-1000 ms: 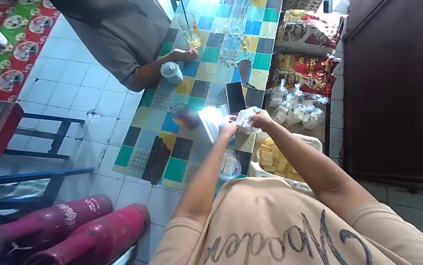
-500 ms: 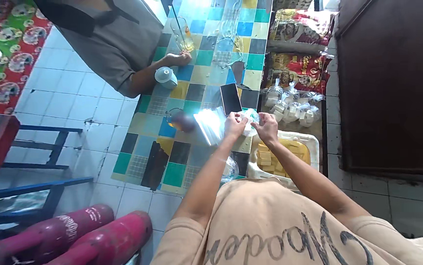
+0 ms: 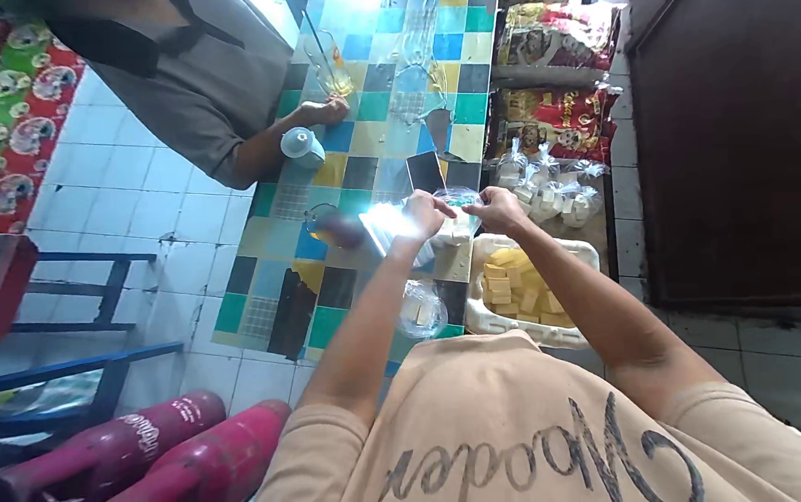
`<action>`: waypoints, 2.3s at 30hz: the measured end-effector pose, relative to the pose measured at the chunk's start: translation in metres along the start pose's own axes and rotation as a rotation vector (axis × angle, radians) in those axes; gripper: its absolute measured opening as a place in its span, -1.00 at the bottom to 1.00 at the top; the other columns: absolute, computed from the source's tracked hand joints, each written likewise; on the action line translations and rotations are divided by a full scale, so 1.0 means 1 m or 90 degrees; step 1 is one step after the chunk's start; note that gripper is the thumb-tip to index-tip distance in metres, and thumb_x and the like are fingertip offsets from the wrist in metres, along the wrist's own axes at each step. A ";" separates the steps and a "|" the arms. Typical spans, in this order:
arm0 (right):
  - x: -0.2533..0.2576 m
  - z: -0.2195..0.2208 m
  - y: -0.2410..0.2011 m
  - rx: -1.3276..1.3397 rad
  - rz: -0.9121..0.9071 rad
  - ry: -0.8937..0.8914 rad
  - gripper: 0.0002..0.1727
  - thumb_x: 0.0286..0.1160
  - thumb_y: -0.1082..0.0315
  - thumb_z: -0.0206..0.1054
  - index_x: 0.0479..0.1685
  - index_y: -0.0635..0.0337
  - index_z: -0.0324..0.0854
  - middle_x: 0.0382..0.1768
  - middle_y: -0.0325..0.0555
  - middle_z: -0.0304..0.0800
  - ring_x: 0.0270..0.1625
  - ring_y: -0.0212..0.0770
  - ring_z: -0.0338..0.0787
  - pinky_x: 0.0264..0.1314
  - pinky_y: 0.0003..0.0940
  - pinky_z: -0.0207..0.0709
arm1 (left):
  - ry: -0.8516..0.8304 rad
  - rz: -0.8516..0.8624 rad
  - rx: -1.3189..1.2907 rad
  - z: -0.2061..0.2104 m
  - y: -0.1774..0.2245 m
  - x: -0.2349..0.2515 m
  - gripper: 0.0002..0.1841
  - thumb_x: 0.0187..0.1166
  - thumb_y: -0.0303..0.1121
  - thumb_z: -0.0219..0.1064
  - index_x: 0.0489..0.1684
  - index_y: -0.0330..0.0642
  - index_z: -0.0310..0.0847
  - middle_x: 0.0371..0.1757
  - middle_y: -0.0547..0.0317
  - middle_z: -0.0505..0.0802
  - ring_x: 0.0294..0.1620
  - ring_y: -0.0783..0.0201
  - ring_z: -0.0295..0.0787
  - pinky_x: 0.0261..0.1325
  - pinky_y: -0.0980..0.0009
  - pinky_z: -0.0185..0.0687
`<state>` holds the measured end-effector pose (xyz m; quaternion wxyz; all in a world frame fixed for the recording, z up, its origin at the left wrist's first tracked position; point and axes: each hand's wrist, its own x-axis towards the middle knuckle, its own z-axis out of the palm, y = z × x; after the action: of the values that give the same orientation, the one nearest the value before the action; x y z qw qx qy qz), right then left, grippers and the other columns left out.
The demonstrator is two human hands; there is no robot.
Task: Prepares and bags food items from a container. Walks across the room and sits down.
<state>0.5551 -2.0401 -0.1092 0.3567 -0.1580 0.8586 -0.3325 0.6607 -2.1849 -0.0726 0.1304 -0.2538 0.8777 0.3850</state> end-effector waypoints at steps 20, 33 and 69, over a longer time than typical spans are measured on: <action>-0.028 -0.024 0.193 -0.089 0.154 -0.307 -0.58 0.78 0.52 0.06 0.54 0.34 0.51 0.35 0.30 0.70 0.26 0.11 0.80 0.40 0.03 0.59 | 0.450 -0.060 -0.262 0.084 -0.139 -0.230 -0.64 0.59 -0.45 0.21 0.21 -0.62 0.53 0.37 -0.30 0.63 0.26 0.26 0.66 0.26 0.39 0.62; 0.008 0.097 0.257 -0.261 -0.144 -0.203 -0.25 0.23 0.49 0.64 0.53 0.42 0.48 0.55 0.43 0.47 0.64 0.47 0.40 0.53 0.40 0.37 | 0.435 -0.287 -0.188 0.156 -0.126 -0.338 -0.76 0.51 -0.61 0.22 -0.03 -0.70 0.61 0.21 -0.33 0.70 0.08 0.49 0.69 0.08 0.68 0.60; 0.010 0.050 0.240 0.403 0.326 -0.367 -0.41 0.59 0.42 0.41 0.60 0.17 0.33 0.15 0.06 0.71 0.01 -0.17 0.77 0.09 -0.23 0.70 | 0.396 -0.177 -0.245 0.130 -0.129 -0.289 -0.78 0.47 -0.63 0.20 -0.06 -0.68 0.60 0.16 -0.13 0.74 -0.05 0.59 0.76 0.02 0.68 0.70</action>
<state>0.5754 -1.8931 -0.3046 0.6799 0.0882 0.5936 -0.4214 0.9776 -2.0632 -0.1154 -0.1409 -0.4949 0.7442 0.4258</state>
